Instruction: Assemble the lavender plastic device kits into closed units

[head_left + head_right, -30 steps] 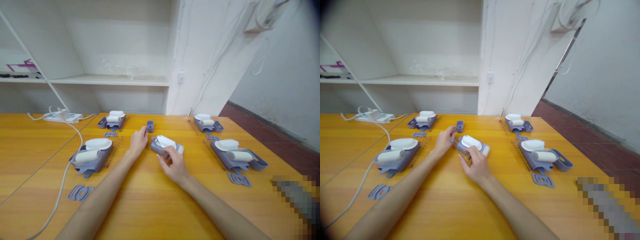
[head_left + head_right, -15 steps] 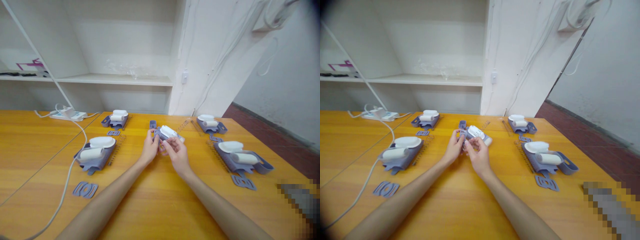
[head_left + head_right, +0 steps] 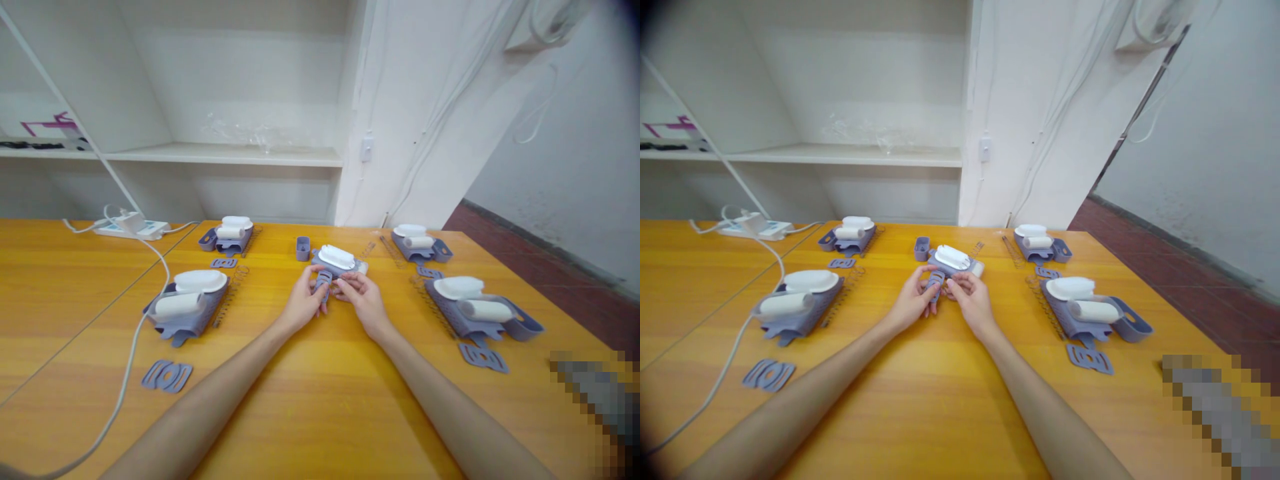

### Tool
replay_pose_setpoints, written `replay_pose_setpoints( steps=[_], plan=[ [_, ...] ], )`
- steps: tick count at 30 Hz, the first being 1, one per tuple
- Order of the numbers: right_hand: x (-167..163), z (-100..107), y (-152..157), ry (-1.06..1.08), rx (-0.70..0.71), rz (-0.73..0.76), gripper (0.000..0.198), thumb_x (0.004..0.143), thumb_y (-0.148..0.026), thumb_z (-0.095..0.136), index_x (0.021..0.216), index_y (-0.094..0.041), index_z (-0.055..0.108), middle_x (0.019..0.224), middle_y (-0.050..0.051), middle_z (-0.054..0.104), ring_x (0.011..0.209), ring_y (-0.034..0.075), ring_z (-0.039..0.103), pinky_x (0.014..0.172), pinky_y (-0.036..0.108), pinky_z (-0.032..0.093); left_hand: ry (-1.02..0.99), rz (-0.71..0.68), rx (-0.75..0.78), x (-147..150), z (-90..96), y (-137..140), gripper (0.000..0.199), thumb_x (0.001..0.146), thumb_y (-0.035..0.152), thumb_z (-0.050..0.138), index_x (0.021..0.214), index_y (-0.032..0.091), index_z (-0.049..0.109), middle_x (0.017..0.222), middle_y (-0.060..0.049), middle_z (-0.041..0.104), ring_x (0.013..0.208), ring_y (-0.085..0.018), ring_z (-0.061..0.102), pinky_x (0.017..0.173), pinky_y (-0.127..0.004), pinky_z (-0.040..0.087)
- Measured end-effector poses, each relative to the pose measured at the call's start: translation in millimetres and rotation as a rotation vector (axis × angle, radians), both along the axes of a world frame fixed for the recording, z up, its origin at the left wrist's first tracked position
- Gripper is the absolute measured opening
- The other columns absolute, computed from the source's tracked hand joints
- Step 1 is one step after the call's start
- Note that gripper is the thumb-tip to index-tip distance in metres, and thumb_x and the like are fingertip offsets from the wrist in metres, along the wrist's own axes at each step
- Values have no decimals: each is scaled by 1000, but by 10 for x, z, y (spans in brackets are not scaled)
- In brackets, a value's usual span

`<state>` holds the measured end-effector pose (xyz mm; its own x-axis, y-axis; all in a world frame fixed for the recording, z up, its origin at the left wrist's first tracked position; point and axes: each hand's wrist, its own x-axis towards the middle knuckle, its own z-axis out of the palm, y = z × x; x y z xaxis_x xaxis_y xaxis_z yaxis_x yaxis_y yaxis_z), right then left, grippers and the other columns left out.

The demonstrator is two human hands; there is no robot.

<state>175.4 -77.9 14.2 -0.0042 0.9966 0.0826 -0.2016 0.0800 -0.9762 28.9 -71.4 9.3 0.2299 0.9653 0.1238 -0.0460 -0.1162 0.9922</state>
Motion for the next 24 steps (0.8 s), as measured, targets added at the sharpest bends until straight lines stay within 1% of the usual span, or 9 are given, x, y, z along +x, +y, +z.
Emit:
replay_pose_setpoints(
  steps=[2, 4, 6, 8, 10, 13, 17, 21, 24],
  plan=[
    [0, -16, -2, 21, 15, -2, 38, 67, -42, 72, 90, -18, 54, 84, 5, 69, 74, 18, 68, 74, 34, 55, 9, 2, 6, 2, -16, -3, 45, 80, 41, 55, 117, 21, 38, 67, 6, 56, 34, -5, 48, 30, -13, 30],
    [-5, -24, -9, 16, 30, -19, 38, 67, -42, 72, 90, -17, 55, 84, 6, 70, 78, 19, 68, 75, 35, 54, 13, 23, 14, 0, -33, 0, 46, 81, 41, 55, 118, 22, 37, 70, 5, 57, 33, -4, 47, 29, -13, 29],
    [-9, -22, -17, -22, 43, -38, 36, 68, -43, 71, 88, -17, 56, 81, 6, 70, 79, 20, 68, 69, 31, 54, 12, 44, 23, -4, -44, 4, 44, 82, 40, 54, 118, 22, 37, 72, 5, 58, 32, -4, 46, 29, -13, 29],
    [-8, -17, -18, -56, 43, -56, 35, 69, -42, 71, 86, -16, 55, 77, 5, 69, 76, 19, 67, 60, 26, 52, 15, 52, 28, -5, -49, 5, 42, 82, 39, 54, 116, 21, 38, 72, 4, 58, 32, -3, 45, 29, -13, 29],
    [-1, -16, -10, -40, 26, -71, 35, 68, -40, 72, 85, -17, 53, 75, 4, 69, 72, 18, 67, 55, 23, 50, 27, 49, 26, -2, -50, 5, 41, 81, 39, 54, 115, 21, 40, 74, 3, 59, 32, -3, 45, 28, -13, 29],
    [18, -28, 18, 35, 1, -80, 37, 66, -38, 74, 87, -17, 52, 78, 4, 69, 72, 16, 67, 62, 26, 53, 35, 39, 12, 8, -46, 5, 45, 81, 40, 54, 119, 20, 40, 84, -1, 61, 34, -4, 50, 28, -14, 30],
    [38, -62, 49, 82, -4, -79, 39, 65, -36, 75, 91, -18, 52, 81, 3, 69, 75, 17, 68, 70, 29, 54, 28, 9, 10, 21, -38, 2, 51, 80, 37, 57, 124, 21, 39, 96, -6, 61, 42, -5, 56, 31, -14, 36],
    [35, -77, 50, 61, 6, -86, 37, 64, -35, 76, 88, -17, 54, 84, 4, 68, 78, 17, 67, 72, 30, 54, 40, 31, 43, 19, -33, -5, 55, 77, 33, 59, 126, 22, 38, 91, -4, 61, 47, -7, 57, 33, -14, 38],
    [17, -72, 39, 7, 44, -114, 35, 63, -36, 76, 83, -17, 55, 81, 3, 67, 77, 16, 65, 72, 30, 53, 39, 45, 51, 13, -32, -8, 53, 76, 33, 60, 123, 20, 40, 84, -3, 63, 48, -8, 58, 34, -14, 38]
  ],
)
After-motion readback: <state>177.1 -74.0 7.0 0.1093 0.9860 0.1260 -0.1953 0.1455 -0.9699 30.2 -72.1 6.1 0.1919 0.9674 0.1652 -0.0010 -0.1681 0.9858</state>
